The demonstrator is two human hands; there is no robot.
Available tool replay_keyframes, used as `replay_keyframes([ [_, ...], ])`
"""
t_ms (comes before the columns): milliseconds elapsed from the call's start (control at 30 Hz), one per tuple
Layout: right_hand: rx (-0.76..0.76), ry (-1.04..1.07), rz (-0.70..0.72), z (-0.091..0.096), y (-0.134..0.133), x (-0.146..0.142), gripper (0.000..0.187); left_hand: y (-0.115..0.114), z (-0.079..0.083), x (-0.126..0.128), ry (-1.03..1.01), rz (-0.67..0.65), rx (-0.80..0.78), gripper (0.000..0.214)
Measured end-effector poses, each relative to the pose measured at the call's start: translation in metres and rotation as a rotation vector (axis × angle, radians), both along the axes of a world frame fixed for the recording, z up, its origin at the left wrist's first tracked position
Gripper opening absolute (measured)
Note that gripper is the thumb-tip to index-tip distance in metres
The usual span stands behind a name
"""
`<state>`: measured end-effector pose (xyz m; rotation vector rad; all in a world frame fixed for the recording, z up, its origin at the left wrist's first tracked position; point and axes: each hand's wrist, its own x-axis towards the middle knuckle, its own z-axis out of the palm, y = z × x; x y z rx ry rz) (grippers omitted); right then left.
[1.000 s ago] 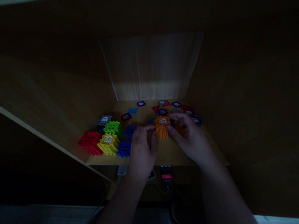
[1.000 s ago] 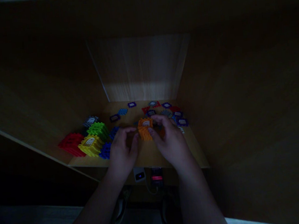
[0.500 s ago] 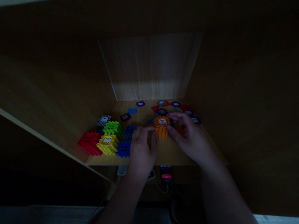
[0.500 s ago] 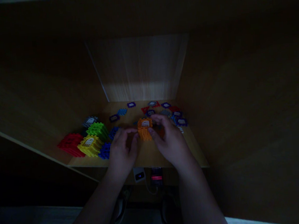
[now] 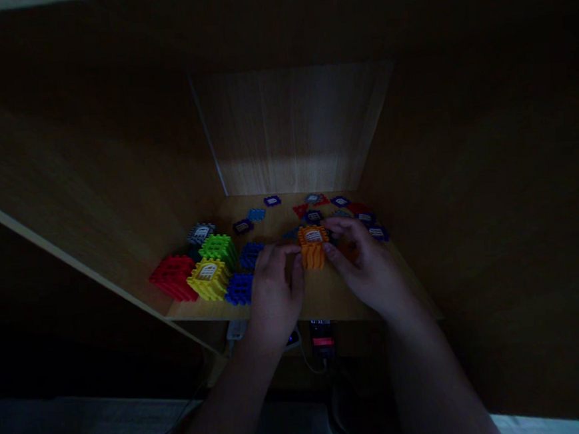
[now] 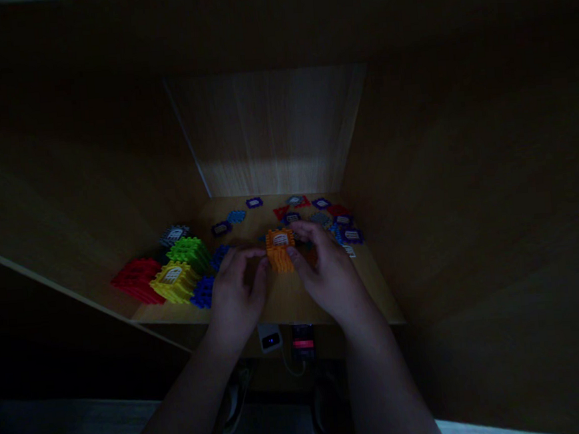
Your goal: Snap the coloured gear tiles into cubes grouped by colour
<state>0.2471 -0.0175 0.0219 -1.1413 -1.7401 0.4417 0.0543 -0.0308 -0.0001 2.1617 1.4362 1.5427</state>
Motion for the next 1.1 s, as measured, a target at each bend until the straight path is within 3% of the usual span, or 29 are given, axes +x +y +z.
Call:
replay_keyframes([
  [233,0.018,-0.051,-0.043,0.005,-0.002,0.005,0.036,-0.001,0.0,-0.001,-0.002,0.012,0.004,0.015],
  [367,0.072,-0.251,-0.301,0.011,-0.006,0.025,0.035,-0.001,0.0,-0.001,-0.006,0.019,0.011,0.015],
  [467,-0.002,-0.485,-0.418,0.005,-0.011,0.04,0.034,-0.001,0.0,0.0,-0.015,0.02,0.014,0.016],
  [633,-0.194,-0.711,-0.373,-0.011,-0.014,0.044,0.04,-0.001,0.0,0.0,-0.015,0.021,0.023,0.014],
  [767,-0.251,-0.764,-0.348,-0.007,-0.012,0.037,0.036,0.0,-0.001,0.0,-0.007,0.028,0.03,0.014],
  [1100,-0.276,-0.688,-0.387,-0.003,-0.008,0.03,0.038,0.001,-0.003,0.0,-0.009,0.029,0.056,0.016],
])
